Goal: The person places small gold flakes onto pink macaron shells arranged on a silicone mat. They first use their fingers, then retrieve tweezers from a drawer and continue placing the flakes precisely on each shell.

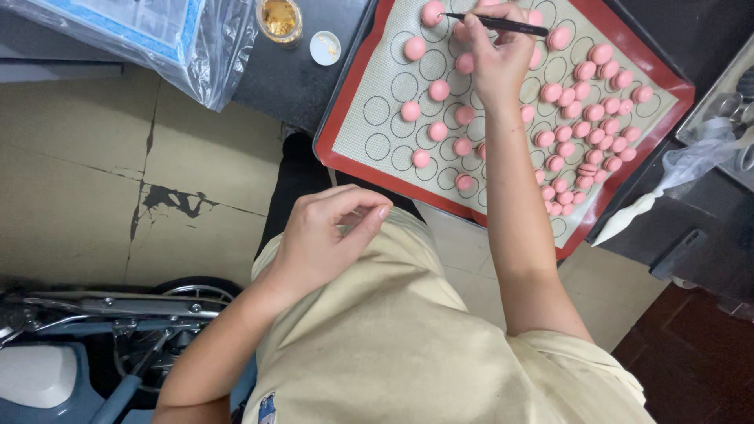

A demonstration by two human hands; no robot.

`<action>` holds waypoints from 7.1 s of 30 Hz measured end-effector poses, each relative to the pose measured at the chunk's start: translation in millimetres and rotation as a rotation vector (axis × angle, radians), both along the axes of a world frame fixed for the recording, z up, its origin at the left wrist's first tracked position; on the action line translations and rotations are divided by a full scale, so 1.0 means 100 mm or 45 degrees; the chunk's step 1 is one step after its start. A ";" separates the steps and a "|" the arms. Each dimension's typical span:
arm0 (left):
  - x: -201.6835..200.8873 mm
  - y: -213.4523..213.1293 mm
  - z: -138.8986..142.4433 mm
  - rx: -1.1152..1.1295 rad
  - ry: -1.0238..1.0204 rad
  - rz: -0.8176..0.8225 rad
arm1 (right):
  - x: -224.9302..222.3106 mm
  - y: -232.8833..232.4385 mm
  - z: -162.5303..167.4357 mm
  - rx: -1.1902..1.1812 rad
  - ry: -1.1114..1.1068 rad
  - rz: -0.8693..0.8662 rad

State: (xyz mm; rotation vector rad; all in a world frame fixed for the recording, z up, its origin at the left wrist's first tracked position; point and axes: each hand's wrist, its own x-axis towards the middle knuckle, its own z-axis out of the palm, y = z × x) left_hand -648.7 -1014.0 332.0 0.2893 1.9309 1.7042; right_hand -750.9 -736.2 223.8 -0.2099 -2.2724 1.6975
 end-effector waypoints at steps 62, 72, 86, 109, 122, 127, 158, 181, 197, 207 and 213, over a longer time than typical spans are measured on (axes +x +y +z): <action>-0.21 -0.12 -0.07 0.005 0.013 0.074 | 0.17 0.01 -0.34 0.591 -0.048 0.224; -0.24 -0.18 -0.07 -0.017 0.012 0.107 | 0.09 0.00 -0.31 0.132 -0.097 0.190; -0.24 -0.20 -0.15 -0.033 0.017 0.113 | 0.04 -0.06 -0.33 0.107 -0.072 0.196; -0.24 0.18 0.10 0.658 -0.452 0.337 | 1.23 -0.51 1.20 -0.117 0.256 0.270; -0.18 0.20 0.30 0.444 0.025 0.217 | 1.28 -0.47 1.49 -0.224 0.271 0.256; -0.22 0.18 0.36 0.403 0.064 0.196 | 1.25 -0.46 1.52 -0.245 0.257 0.281; -0.23 0.19 0.26 0.726 -0.358 0.239 | 1.21 -0.50 1.62 -0.258 0.192 0.187; -0.17 0.15 0.31 0.795 -0.363 0.283 | 1.18 -0.49 1.53 0.035 0.385 0.387; -0.11 0.16 0.33 0.817 -0.293 0.218 | 1.17 -0.58 1.60 -0.063 0.442 0.378; -0.10 0.16 0.33 0.803 -0.281 0.214 | 1.19 -0.61 1.57 -0.085 0.400 0.381; -0.10 0.16 0.33 0.807 -0.277 0.219 | 1.18 -0.60 1.54 -0.026 0.412 0.406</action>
